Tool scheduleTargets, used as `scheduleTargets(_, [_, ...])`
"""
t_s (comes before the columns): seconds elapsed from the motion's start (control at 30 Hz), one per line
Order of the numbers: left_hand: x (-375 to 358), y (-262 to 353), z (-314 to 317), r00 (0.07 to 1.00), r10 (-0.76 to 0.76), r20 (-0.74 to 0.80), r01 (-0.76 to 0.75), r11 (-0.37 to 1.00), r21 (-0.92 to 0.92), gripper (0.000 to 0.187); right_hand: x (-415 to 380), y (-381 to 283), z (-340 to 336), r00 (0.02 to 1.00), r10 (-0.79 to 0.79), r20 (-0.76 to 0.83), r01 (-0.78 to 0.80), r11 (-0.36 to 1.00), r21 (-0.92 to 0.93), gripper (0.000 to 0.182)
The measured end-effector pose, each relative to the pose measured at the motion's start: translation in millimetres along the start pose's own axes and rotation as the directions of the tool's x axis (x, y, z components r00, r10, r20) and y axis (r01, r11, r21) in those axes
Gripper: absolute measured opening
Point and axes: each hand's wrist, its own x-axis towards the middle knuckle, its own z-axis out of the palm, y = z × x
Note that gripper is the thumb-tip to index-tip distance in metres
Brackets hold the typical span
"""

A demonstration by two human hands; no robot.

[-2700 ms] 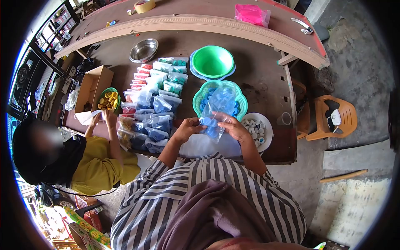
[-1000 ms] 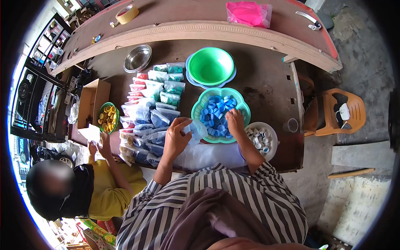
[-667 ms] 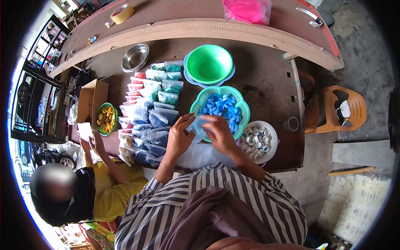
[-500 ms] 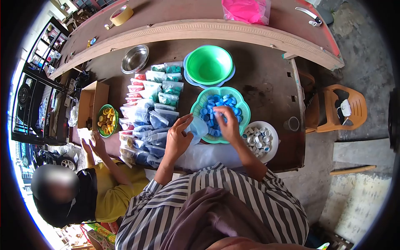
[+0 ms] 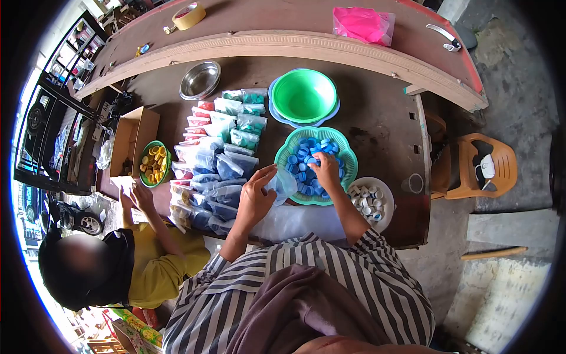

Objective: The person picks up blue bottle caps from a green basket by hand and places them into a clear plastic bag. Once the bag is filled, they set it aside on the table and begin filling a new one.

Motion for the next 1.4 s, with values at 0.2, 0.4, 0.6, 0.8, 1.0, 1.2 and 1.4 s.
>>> scheduleTargets(0.2, [-1.9, -1.3, 1.7, 0.999, 0.038, -0.012, -0.038, 0.999, 0.02, 0.054, -19.0, -92.8, -70.1, 0.949, -0.08, -0.306, 0.198, 0.904, 0.378, 0.025])
scheduleTargets(0.4, [-12.1, -6.9, 8.7, 0.998, 0.065, 0.0, -0.065, 0.998, 0.013, 0.053, -56.8, -144.0, -75.9, 0.902, -0.431, 0.011, 0.43, 0.9, 0.071, 0.018])
scheduleTargets(0.6, [-31.1, -11.5, 3.0, 0.998, 0.052, -0.039, -0.051, 0.998, 0.029, 0.05, -74.5, -145.0, -65.2, 0.926, -0.376, 0.041, 0.374, 0.926, 0.052, 0.015])
scheduleTargets(0.8, [-36.9, -13.7, 0.8, 0.992, 0.069, -0.109, -0.067, 0.998, 0.022, 0.05, -63.2, -123.0, -68.9, 0.953, -0.279, -0.117, 0.301, 0.906, 0.297, 0.01])
scheduleTargets(1.0, [-43.3, -4.9, -4.3, 0.992, 0.044, -0.116, -0.039, 0.998, 0.044, 0.052, -31.7, -12.9, -53.4, 0.999, 0.041, -0.011, -0.042, 0.924, -0.379, 0.016])
scheduleTargets(1.2, [-50.1, -4.4, 3.9, 0.998, 0.036, -0.056, -0.033, 0.999, 0.039, 0.051, -34.1, 26.3, -23.3, 0.999, -0.003, 0.041, 0.029, 0.742, -0.669, 0.02])
scheduleTargets(1.4, [-48.4, -9.4, 12.4, 0.994, 0.078, -0.071, -0.074, 0.996, 0.058, 0.05, -34.5, 21.2, -32.1, 1.0, -0.017, 0.026, 0.028, 0.853, -0.521, 0.021])
